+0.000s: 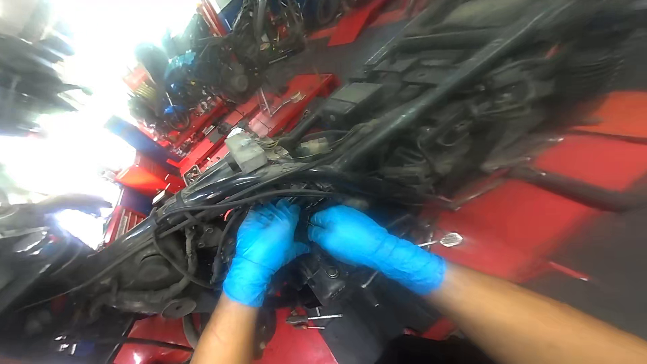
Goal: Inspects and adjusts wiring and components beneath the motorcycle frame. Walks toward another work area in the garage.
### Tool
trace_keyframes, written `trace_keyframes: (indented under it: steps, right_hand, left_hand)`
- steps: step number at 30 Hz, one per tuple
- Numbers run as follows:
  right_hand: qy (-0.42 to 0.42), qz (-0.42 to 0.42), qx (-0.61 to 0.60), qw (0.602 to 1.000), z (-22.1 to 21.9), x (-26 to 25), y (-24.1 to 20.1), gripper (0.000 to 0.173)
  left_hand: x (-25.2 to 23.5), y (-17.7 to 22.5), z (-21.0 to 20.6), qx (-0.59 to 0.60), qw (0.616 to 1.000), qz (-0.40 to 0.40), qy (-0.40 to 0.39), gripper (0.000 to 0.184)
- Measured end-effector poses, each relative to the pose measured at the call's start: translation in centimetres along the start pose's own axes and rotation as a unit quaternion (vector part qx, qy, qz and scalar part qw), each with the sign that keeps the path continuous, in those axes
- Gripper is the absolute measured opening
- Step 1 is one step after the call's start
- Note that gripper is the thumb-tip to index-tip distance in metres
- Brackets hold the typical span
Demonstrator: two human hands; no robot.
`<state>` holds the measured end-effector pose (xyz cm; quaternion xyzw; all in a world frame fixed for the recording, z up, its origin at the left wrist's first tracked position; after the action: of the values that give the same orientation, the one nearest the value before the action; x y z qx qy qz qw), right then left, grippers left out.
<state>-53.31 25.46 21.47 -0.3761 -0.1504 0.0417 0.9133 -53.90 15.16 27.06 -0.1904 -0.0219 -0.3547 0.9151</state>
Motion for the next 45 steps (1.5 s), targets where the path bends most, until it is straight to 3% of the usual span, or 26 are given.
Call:
trace_keyframes:
  steps: [4,7,15,20,23,26,27,29,31,33,36,38,39,42,45]
  right_hand:
    - [0.128,0.015,0.052,0.990,1.0,1.4,-0.1,0.029]
    - [0.173,0.058,0.114,0.977,0.1,0.9,0.6,0.023]
    - [0.160,0.085,0.137,0.974,-3.2,-3.0,3.6,0.019]
    - [0.068,0.046,0.047,0.995,0.2,0.7,-0.7,0.023]
    - [0.178,0.097,0.067,0.977,2.6,2.6,-3.4,0.015]
    - [0.305,0.190,0.062,0.931,2.5,3.9,-3.3,0.008]
    - [0.345,0.222,0.049,0.911,2.2,4.3,-2.7,0.009]
    - [0.380,0.252,0.030,0.889,1.1,4.4,-0.7,0.029]
    - [0.376,0.242,0.037,0.894,-0.2,3.4,1.3,0.036]
    - [0.352,0.209,0.061,0.910,-1.3,1.7,2.7,0.029]
    - [0.213,0.104,0.110,0.965,-2.9,-1.3,3.8,0.020]
    - [0.150,0.081,0.120,0.978,-2.9,-1.3,3.3,0.017]
    - [0.167,0.100,0.114,0.974,-2.2,-0.3,2.5,0.015]
    - [0.355,0.212,0.105,0.904,1.0,4.1,-1.9,0.011]
    - [0.415,0.279,0.078,0.862,1.8,5.4,-4.2,0.014]
  left_hand:
    - [0.0,-0.4,0.4,0.022,1.000,0.009,0.014,0.087]
    - [0.2,-0.3,0.4,0.010,1.000,0.016,0.006,0.081]
    - [-0.2,-0.4,-0.4,0.011,0.998,0.053,-0.044,0.073]
    - [-0.1,-0.6,0.3,0.008,0.999,0.040,-0.018,0.074]
    - [0.1,-0.5,0.4,0.016,1.000,0.023,0.002,0.066]
    - [0.1,-0.8,0.5,0.044,0.998,0.035,0.004,0.072]
    - [0.1,-0.9,0.5,0.052,0.998,0.041,-0.005,0.076]
    - [0.0,-0.8,0.2,0.052,0.997,0.046,-0.027,0.079]
    - [-0.1,-0.4,0.1,0.033,0.998,0.040,-0.029,0.078]
    - [-0.1,-0.5,0.1,0.024,0.998,0.044,-0.023,0.076]
    - [-0.2,-0.6,-0.2,0.022,0.997,0.055,-0.044,0.075]
    - [-0.3,-0.4,-0.3,0.017,0.997,0.054,-0.050,0.074]
    - [-0.3,-0.4,-0.3,0.016,0.997,0.053,-0.052,0.074]
    - [-0.3,-0.4,0.3,0.015,0.999,0.033,-0.018,0.068]
    - [0.2,-0.2,0.5,0.016,0.999,0.012,0.027,0.060]
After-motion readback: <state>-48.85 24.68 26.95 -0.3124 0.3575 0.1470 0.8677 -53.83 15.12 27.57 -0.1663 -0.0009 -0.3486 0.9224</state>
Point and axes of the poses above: each hand's wrist, its own x-axis away from the middle knuckle, its own z-axis out of the back of the hand, y = z × x, the point moved 9 cm from there along -x, towards the middle knuckle, and after that the axes turned 14 degrees about -z, right-handed, at the moved point
